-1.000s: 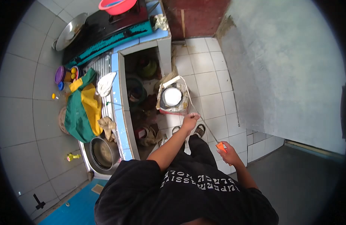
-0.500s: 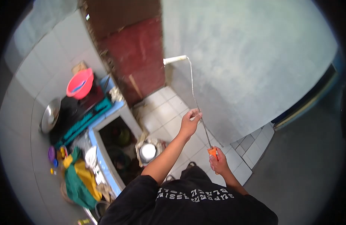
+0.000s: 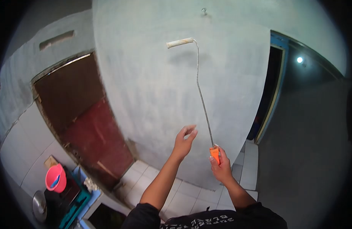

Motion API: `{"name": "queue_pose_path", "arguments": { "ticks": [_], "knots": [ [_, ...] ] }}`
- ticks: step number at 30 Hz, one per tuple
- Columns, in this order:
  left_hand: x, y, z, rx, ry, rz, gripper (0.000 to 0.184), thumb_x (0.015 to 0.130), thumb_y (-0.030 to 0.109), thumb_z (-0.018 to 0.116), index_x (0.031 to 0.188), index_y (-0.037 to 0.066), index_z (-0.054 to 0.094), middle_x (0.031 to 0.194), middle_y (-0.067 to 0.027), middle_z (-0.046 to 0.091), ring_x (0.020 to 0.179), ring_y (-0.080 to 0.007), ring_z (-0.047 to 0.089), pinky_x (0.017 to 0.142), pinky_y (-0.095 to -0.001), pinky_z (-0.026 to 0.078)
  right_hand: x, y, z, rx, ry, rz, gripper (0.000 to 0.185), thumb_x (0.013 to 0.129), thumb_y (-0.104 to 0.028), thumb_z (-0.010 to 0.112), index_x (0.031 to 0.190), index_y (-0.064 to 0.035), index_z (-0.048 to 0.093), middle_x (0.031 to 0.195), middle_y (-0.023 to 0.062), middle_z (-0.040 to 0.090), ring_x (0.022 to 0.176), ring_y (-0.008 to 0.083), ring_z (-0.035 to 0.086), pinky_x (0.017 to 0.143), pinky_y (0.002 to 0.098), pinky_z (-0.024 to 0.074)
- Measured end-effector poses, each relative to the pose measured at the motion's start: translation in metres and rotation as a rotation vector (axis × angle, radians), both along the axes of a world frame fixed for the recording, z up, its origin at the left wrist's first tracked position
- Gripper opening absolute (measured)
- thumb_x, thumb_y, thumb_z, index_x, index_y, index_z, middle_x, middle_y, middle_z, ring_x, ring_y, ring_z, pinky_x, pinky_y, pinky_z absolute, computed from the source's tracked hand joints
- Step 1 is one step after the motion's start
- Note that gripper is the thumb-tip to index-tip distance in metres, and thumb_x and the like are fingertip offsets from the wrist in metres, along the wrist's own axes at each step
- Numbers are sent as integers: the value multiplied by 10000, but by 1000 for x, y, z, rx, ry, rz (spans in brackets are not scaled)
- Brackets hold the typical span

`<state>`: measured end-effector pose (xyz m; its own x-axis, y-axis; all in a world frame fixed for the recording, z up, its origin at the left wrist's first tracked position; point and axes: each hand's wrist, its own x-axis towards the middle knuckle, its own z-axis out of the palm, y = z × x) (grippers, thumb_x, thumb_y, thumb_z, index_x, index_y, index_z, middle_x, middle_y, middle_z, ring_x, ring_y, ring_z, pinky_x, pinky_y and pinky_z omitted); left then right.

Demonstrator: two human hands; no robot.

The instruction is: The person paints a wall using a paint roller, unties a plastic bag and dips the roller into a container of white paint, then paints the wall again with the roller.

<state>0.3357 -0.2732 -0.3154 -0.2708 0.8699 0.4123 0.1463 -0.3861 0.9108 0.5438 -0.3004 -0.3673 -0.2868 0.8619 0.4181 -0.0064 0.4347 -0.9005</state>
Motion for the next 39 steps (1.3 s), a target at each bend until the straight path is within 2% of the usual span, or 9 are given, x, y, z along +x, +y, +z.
{"name": "queue_pose_path", "arguments": {
  "ticks": [3, 7, 9, 10, 13, 17, 22, 37, 39],
  "knots": [
    [-20, 20, -4, -30, 12, 42, 382, 978, 271, 692, 1282, 41, 659, 1255, -123, 672, 1193, -207, 605, 1048, -362, 456, -1, 24, 24, 125, -6, -72, 567, 1026, -132, 604, 1523, -25, 353, 759, -22, 534, 587, 38, 461, 525, 223, 412],
    [-56, 57, 14, 17, 89, 48, 371, 989, 252, 675, 1286, 32, 655, 1219, -108, 679, 1197, -199, 598, 1051, -353, 452, -12, 37, 71, 185, 16, -155, 567, 1028, -140, 607, 1524, -31, 355, 760, -23, 534, 586, 39, 467, 527, 221, 412],
    [-70, 73, 23, 13, 121, 84, 363, 983, 253, 679, 1279, 44, 661, 1200, -104, 680, 1171, -192, 603, 1046, -354, 456, -16, 25, 101, 111, 61, -154, 550, 1006, -130, 632, 1495, -12, 409, 774, 4, 598, 641, 47, 487, 622, 227, 426],
    [-81, 88, 22, 24, 157, 52, 367, 966, 288, 703, 1275, 93, 663, 1298, -97, 643, 1227, -234, 584, 981, -384, 491, -20, 27, 108, 128, 69, -177, 550, 1006, -130, 632, 1495, -12, 409, 774, 4, 598, 641, 47, 487, 622, 227, 426],
    [-91, 109, 39, 138, 200, 16, 345, 972, 261, 693, 1249, 58, 671, 1204, -82, 677, 1157, -186, 600, 1009, -359, 472, -32, 26, 122, 158, 109, -229, 552, 1017, -140, 621, 1506, -21, 395, 759, -11, 573, 617, 40, 468, 594, 217, 407],
    [-112, 136, 61, 140, 251, -92, 333, 967, 268, 699, 1245, 86, 674, 1245, -66, 662, 1178, -187, 587, 955, -355, 490, -58, 25, 166, 85, 150, -297, 546, 1030, -150, 596, 1517, -35, 377, 707, -20, 527, 543, 47, 482, 490, 234, 407],
    [-137, 146, 95, 308, 413, -125, 348, 946, 315, 710, 1236, 127, 673, 1257, -97, 620, 1168, -266, 586, 879, -412, 512, -78, 37, 203, 107, 257, -359, 523, 1051, -193, 562, 1516, -37, 380, 654, -11, 496, 461, 72, 460, 414, 259, 403],
    [-89, 178, 91, 452, 403, -303, 314, 925, 249, 730, 1206, 120, 677, 1250, -126, 625, 1206, -321, 544, 1043, -446, 436, -15, 81, 361, 350, 200, -603, 329, 1079, -305, 519, 1279, -48, 564, 666, -2, 504, 460, 82, 480, 429, 262, 421],
    [-82, 182, 94, 466, 436, -262, 316, 932, 263, 726, 1216, 135, 674, 1251, -101, 622, 1198, -290, 561, 974, -432, 467, -11, 83, 383, 381, 174, -607, 327, 1078, -320, 515, 1249, -47, 570, 676, 2, 507, 472, 82, 482, 437, 267, 426]
  ]
}}
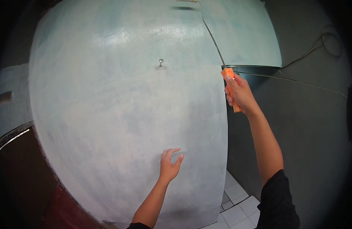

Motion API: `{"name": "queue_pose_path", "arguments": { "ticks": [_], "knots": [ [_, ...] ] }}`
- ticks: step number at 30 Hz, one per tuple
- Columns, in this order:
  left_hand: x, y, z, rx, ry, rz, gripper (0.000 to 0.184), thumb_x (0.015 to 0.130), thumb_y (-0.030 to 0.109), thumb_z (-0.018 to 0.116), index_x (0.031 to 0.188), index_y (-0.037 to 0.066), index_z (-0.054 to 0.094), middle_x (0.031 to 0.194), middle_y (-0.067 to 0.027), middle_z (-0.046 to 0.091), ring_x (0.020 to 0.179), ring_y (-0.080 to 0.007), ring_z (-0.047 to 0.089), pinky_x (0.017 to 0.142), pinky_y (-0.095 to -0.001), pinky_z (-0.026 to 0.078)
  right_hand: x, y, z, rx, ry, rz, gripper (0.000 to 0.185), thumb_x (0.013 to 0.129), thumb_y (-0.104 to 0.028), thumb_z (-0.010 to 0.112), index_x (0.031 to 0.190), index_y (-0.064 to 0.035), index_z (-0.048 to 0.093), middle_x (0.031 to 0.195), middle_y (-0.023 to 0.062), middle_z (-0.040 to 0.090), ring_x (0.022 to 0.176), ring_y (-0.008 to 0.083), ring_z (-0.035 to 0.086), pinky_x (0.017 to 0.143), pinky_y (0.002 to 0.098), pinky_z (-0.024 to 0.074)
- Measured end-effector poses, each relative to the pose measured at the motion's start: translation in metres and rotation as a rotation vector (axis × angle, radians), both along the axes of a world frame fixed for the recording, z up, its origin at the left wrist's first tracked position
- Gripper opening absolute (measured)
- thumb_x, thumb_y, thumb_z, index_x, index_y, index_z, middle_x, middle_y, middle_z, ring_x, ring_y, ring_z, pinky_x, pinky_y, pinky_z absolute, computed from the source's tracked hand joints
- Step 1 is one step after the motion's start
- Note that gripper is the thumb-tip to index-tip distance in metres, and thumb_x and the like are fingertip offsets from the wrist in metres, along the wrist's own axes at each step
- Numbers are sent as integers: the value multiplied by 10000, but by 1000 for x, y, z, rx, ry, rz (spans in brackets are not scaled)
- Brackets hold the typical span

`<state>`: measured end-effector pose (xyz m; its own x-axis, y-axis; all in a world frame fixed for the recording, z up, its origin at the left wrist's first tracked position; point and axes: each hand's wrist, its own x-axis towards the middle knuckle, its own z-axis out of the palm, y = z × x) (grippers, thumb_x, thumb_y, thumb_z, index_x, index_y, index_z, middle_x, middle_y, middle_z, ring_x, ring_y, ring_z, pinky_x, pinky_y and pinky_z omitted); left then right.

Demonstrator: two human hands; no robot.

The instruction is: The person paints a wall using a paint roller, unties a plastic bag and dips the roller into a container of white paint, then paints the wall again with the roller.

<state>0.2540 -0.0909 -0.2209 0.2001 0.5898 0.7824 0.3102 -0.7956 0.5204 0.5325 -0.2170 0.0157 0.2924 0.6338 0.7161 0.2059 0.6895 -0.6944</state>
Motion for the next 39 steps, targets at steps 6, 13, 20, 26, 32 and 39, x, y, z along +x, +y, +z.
{"name": "queue_pose_path", "arguments": {
  "ticks": [6, 13, 20, 26, 32, 39],
  "knots": [
    [18, 2, 32, 73, -17, 77, 308, 928, 259, 730, 1206, 137, 678, 1247, -99, 618, 1208, -291, 548, 978, -432, 463, 8, 21, 69, 20, -112, -29, 333, 1063, -368, 536, 1190, -61, 565, 719, -6, 507, 514, 74, 465, 475, 258, 419],
    [38, -1, 39, 32, -54, 99, 297, 921, 244, 735, 1186, 121, 688, 1243, -138, 613, 1243, -328, 517, 1056, -451, 430, 7, 51, 144, 96, -157, -20, 346, 1039, -380, 563, 1126, -45, 583, 750, 10, 519, 564, 85, 500, 507, 271, 451],
    [27, 4, 22, 29, -50, 178, 297, 910, 241, 744, 1175, 117, 696, 1239, -145, 618, 1236, -334, 522, 1050, -452, 433, -5, 68, 210, 155, -183, -1, 350, 1030, -374, 572, 1106, -32, 571, 789, 31, 538, 605, 99, 511, 543, 288, 489],
    [-6, 4, 10, 15, -39, 261, 288, 899, 223, 748, 1162, 117, 697, 1202, -140, 633, 1195, -337, 542, 1027, -444, 443, -7, 70, 238, 217, -166, -52, 267, 982, -238, 591, 1102, -3, 554, 803, 44, 543, 629, 113, 525, 550, 286, 491],
    [-11, 17, 6, 54, -4, 192, 273, 889, 196, 755, 1140, 107, 697, 1179, -133, 643, 1173, -338, 554, 1015, -441, 445, 41, 57, 227, 255, -156, -151, 255, 1009, -231, 530, 1137, -11, 538, 848, 51, 535, 639, 118, 518, 553, 289, 485],
    [43, 23, -8, 13, 7, 136, 279, 883, 188, 760, 1140, 100, 697, 1177, -131, 642, 1170, -334, 556, 1013, -442, 446, 124, 36, 214, 126, -158, -276, 340, 1042, -303, 459, 1283, -64, 483, 830, 16, 481, 595, 95, 457, 518, 266, 429]
  ]
}}
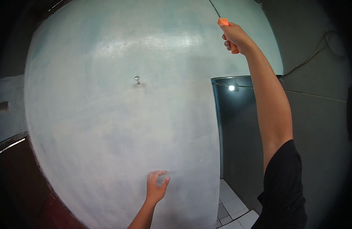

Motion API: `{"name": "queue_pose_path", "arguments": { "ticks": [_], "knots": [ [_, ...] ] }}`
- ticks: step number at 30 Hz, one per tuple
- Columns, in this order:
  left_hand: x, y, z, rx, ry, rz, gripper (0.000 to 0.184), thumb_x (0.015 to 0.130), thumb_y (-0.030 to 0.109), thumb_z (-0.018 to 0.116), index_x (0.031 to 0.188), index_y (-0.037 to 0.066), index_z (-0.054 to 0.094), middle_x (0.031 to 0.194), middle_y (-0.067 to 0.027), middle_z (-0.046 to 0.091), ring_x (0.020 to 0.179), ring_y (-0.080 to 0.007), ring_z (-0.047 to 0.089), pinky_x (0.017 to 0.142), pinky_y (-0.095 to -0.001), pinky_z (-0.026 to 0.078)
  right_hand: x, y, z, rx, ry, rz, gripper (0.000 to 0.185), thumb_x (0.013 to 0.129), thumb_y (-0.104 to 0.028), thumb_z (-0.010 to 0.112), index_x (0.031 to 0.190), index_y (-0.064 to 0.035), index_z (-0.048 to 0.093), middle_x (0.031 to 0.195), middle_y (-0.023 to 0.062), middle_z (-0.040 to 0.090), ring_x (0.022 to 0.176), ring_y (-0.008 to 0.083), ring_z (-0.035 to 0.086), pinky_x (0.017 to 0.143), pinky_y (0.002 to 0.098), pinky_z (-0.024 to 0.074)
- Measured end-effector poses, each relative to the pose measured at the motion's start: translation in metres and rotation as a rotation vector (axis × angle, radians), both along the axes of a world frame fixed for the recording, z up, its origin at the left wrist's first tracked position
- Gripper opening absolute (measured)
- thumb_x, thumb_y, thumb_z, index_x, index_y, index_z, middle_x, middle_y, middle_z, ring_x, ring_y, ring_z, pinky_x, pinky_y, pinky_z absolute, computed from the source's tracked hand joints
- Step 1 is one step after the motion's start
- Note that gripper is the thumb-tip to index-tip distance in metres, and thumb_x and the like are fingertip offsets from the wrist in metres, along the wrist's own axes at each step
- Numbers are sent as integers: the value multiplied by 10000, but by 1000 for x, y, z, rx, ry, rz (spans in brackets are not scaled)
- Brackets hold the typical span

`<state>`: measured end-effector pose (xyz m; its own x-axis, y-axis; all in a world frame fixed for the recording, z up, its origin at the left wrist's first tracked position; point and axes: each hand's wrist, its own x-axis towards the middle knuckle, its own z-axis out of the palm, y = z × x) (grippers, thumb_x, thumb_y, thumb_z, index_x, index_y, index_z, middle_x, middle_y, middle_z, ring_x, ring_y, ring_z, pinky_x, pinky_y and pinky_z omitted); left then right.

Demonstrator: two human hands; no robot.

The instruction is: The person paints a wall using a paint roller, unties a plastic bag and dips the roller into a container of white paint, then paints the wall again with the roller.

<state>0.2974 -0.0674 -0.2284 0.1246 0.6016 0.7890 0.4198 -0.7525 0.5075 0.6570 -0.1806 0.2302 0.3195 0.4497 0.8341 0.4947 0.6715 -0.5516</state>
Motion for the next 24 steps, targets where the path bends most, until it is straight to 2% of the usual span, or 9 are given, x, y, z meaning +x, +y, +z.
{"name": "queue_pose_path", "arguments": {
  "ticks": [8, 14, 18, 24],
  "knots": [
    [86, 1, -2, 6, -35, 45, 283, 877, 176, 761, 1140, 93, 697, 1180, -135, 645, 1172, -335, 557, 1011, -441, 450, 80, 9, 27, 25, -13, -47, 344, 1037, -285, 480, 1287, -54, 431, 814, 31, 490, 586, 94, 459, 500, 274, 420],
    [143, -4, -8, -10, -108, 70, 273, 875, 174, 760, 1127, 89, 698, 1166, -133, 655, 1161, -338, 564, 1011, -441, 449, 118, 33, 59, 69, -58, 11, 294, 1033, -270, 489, 1222, -47, 460, 802, 37, 496, 569, 111, 466, 501, 296, 427],
    [159, -7, -6, -7, -105, 90, 272, 872, 167, 761, 1125, 88, 698, 1159, -134, 658, 1159, -340, 565, 1014, -441, 447, 132, 47, 72, 62, -52, -60, 249, 1039, -260, 460, 1165, -46, 478, 770, 55, 523, 562, 144, 500, 492, 314, 426],
    [166, -21, -12, -50, -107, 79, 266, 882, 175, 758, 1132, 106, 700, 1169, -119, 657, 1156, -322, 569, 959, -418, 468, 151, 37, 42, -37, -117, -163, 255, 1055, -259, 408, 1148, -39, 499, 677, 88, 551, 514, 188, 518, 446, 356, 403]
  ]
}}
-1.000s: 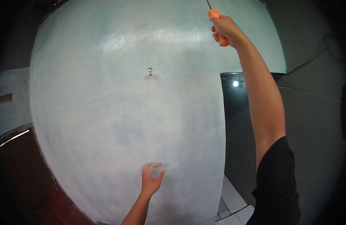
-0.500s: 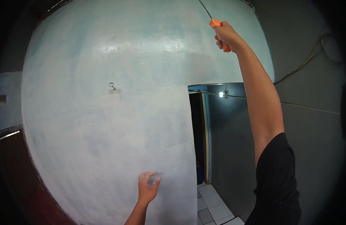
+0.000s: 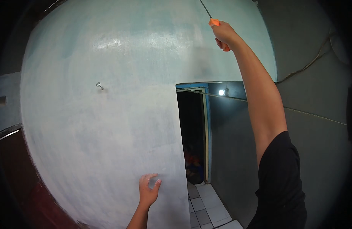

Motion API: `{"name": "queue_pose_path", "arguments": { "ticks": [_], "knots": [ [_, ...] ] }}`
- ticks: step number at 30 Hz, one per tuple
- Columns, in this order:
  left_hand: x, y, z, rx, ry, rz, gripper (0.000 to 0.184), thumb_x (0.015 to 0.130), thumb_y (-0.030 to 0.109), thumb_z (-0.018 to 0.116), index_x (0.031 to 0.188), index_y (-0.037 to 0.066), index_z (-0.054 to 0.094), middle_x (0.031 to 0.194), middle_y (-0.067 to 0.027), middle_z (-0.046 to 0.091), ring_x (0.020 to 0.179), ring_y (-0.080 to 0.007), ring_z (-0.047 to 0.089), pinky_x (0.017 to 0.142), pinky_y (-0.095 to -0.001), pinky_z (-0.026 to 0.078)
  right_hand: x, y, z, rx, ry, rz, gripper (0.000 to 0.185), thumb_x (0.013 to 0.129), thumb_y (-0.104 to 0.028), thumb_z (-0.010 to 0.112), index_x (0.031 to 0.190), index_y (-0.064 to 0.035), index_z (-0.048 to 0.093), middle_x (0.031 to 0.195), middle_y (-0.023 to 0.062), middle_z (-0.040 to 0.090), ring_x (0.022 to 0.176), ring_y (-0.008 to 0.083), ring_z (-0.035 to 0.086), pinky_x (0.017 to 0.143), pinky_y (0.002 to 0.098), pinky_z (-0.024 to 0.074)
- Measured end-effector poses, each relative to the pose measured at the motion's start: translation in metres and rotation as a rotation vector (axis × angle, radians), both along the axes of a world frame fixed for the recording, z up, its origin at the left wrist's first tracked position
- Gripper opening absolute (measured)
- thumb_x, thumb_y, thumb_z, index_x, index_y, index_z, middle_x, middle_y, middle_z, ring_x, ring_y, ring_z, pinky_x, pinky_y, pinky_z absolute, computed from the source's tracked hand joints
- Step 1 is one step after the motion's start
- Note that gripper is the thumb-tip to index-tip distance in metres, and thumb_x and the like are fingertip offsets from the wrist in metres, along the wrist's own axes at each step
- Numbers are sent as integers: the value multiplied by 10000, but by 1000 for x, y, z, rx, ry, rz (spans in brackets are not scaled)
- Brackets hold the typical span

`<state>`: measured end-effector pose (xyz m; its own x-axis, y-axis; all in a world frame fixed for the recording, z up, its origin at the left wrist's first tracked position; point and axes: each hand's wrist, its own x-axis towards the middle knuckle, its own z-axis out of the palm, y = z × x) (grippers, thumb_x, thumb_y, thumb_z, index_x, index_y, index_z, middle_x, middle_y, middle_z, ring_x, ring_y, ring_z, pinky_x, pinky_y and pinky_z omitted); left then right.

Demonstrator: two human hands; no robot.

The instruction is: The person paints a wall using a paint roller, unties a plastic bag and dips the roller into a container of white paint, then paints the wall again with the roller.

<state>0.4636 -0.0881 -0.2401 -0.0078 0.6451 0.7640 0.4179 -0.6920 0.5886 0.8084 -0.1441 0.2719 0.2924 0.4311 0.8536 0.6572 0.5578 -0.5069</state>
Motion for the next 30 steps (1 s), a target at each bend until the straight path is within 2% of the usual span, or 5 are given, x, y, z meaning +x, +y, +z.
{"name": "queue_pose_path", "arguments": {
  "ticks": [7, 15, 19, 25, 30],
  "knots": [
    [14, -23, -26, -82, 38, -140, 296, 902, 219, 749, 1172, 114, 687, 1171, -104, 654, 1128, -296, 586, 869, -415, 504, -13, -50, -89, -115, -19, -38, 455, 1079, -338, 459, 1423, -42, 452, 687, 39, 509, 531, 144, 512, 478, 331, 450],
    [33, -62, -51, -148, 21, -317, 305, 912, 249, 744, 1179, 115, 683, 1193, -94, 647, 1136, -284, 589, 880, -407, 505, -40, -121, -214, -274, 58, -66, 342, 1073, -311, 454, 1291, -54, 512, 631, 40, 498, 425, 156, 486, 400, 342, 401],
    [31, -74, -56, -152, 48, -365, 304, 932, 232, 722, 1214, 127, 676, 1236, -85, 633, 1161, -254, 601, 908, -393, 510, -45, -151, -298, -341, 149, -45, 369, 1069, -310, 472, 1383, -119, 505, 602, 18, 489, 361, 149, 442, 349, 324, 361],
    [20, -76, -58, -169, 56, -384, 303, 934, 242, 722, 1209, 122, 675, 1242, -90, 635, 1167, -256, 601, 908, -394, 510, -27, -158, -400, -320, -15, -249, 441, 1070, -293, 464, 1454, -76, 466, 1074, 188, 669, 904, 260, 688, 747, 372, 556],
    [19, -72, -63, -175, 33, -378, 311, 927, 271, 732, 1196, 126, 680, 1226, -90, 641, 1167, -269, 586, 901, -402, 506, -56, -163, -341, -468, 140, -151, 415, 1073, -310, 459, 1438, -111, 467, 736, 88, 600, 518, 191, 594, 460, 353, 486]
  ]
}}
